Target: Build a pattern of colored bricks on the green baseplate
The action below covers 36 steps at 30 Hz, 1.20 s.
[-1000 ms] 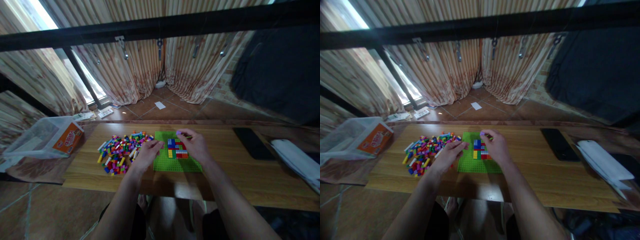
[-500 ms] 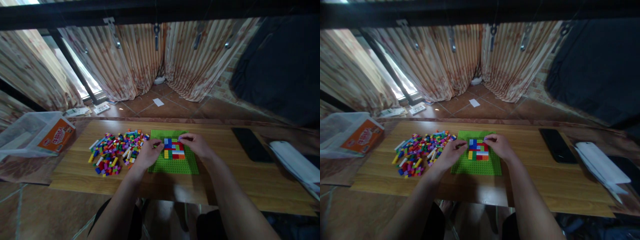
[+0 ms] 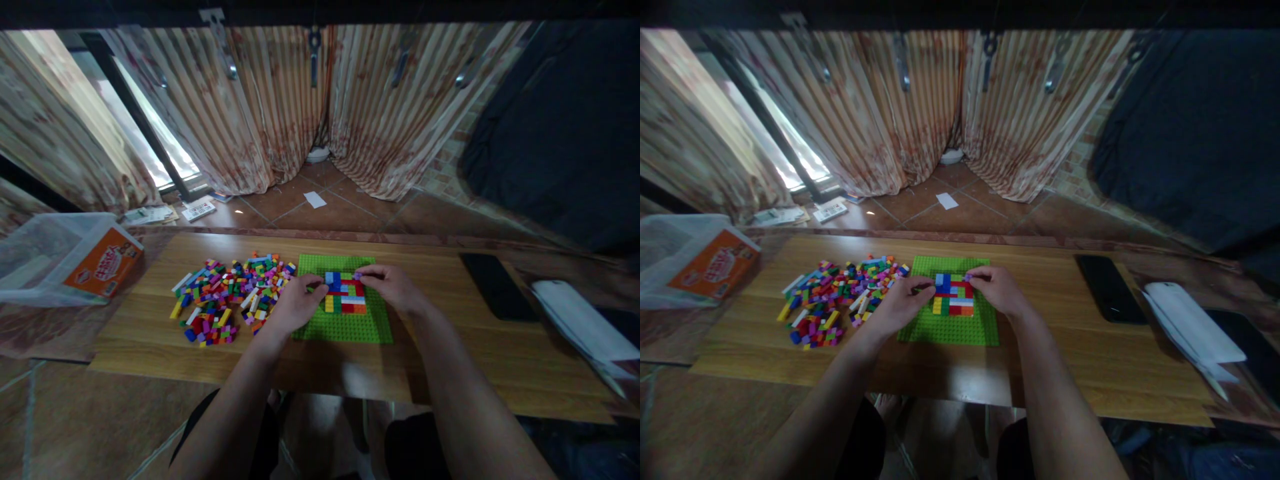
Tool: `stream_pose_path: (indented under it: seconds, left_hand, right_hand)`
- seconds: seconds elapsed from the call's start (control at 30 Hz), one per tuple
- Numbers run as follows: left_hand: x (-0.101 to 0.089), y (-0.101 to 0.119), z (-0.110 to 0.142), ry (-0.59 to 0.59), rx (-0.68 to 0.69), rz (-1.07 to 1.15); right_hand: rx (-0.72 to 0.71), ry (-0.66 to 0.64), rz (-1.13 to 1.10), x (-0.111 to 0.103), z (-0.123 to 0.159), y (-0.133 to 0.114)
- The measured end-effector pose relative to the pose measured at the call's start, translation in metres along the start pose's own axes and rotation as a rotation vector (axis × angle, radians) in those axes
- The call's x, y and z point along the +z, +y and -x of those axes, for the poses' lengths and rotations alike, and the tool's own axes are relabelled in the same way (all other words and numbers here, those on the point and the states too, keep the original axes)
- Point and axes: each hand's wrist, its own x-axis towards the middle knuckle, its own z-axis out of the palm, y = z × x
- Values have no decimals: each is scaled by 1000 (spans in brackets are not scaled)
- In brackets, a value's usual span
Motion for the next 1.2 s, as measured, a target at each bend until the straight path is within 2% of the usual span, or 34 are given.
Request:
stream_pose_path:
  seconds: [0.2,0.33,0.77,1.07,1.2]
  left_hand:
    - [0,-3,0,-1,41,-7]
    - [0,-1,0,5,47,-12]
    - [0,0,2,4,42,-64]
    - [-1,5,4,12,24,-61]
    - [0,4,4,12,41,-58]
  right_hand:
    - [0,-11,33,-1,-1,-4]
    - [6,26,53,1,-2,-3]
    - [38,51,52,6,-7,7]
    - [-2,85,84,9,-7,10]
    - [11,84,7,9,-6,13]
